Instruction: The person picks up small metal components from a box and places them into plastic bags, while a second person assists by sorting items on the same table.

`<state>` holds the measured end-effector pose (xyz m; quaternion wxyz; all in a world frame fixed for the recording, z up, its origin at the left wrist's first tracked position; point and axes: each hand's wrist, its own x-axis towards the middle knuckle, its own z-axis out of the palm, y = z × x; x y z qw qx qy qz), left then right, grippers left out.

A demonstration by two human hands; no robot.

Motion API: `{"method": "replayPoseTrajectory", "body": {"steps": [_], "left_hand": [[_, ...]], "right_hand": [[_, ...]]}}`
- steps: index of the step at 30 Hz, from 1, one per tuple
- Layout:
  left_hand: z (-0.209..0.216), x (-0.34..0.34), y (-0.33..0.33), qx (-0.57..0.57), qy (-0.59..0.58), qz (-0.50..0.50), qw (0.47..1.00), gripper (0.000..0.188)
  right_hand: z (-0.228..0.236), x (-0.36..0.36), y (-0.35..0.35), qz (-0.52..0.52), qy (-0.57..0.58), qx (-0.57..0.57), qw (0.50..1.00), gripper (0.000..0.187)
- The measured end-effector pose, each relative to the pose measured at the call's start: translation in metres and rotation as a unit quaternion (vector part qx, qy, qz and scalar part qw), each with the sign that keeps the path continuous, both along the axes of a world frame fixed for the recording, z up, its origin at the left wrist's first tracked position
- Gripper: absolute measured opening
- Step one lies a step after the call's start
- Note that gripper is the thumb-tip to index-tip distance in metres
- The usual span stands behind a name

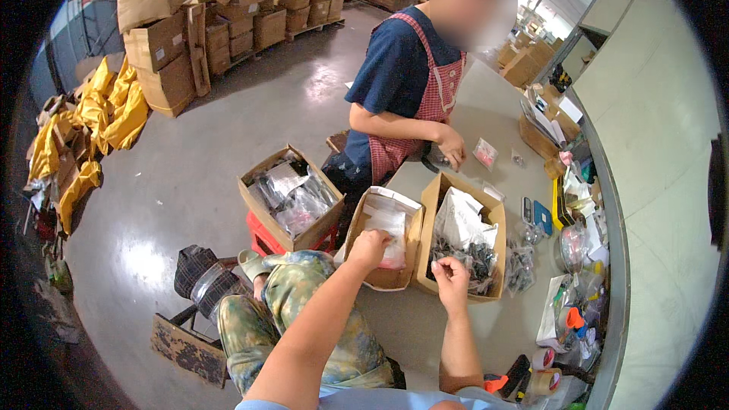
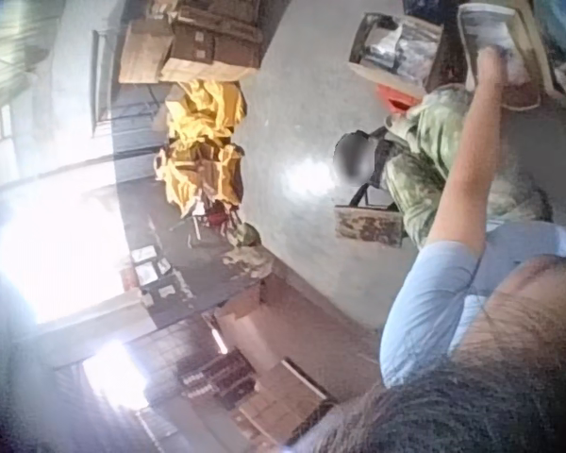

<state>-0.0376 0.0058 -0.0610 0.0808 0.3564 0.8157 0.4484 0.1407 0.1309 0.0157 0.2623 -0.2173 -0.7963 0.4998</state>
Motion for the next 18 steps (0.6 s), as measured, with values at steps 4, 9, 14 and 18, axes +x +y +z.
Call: {"method": "replayPoseTrajectory", "body": {"steps": [4, 9, 14, 18], "left_hand": [[0.048, 0.015, -0.007, 0.033, -0.056, -0.035, 0.997, 0.017], [0.04, 0.011, -0.012, 0.162, -0.051, -0.056, 0.984, 0.016], [0.078, 0.014, -0.023, 0.036, -0.119, -0.041, 0.991, 0.02], [0.066, 0.018, -0.022, 0.164, -0.221, -0.063, 0.959, 0.018]], "right_hand": [[0.009, -0.022, -0.01, 0.039, 0.006, 0.036, 0.999, 0.011], [0.016, -0.041, -0.022, 0.055, 0.017, 0.013, 0.998, 0.012], [0.018, -0.027, -0.023, 0.037, -0.041, 0.027, 0.998, 0.011], [0.014, -0.022, -0.021, 0.032, -0.04, 0.008, 0.999, 0.011]]}}
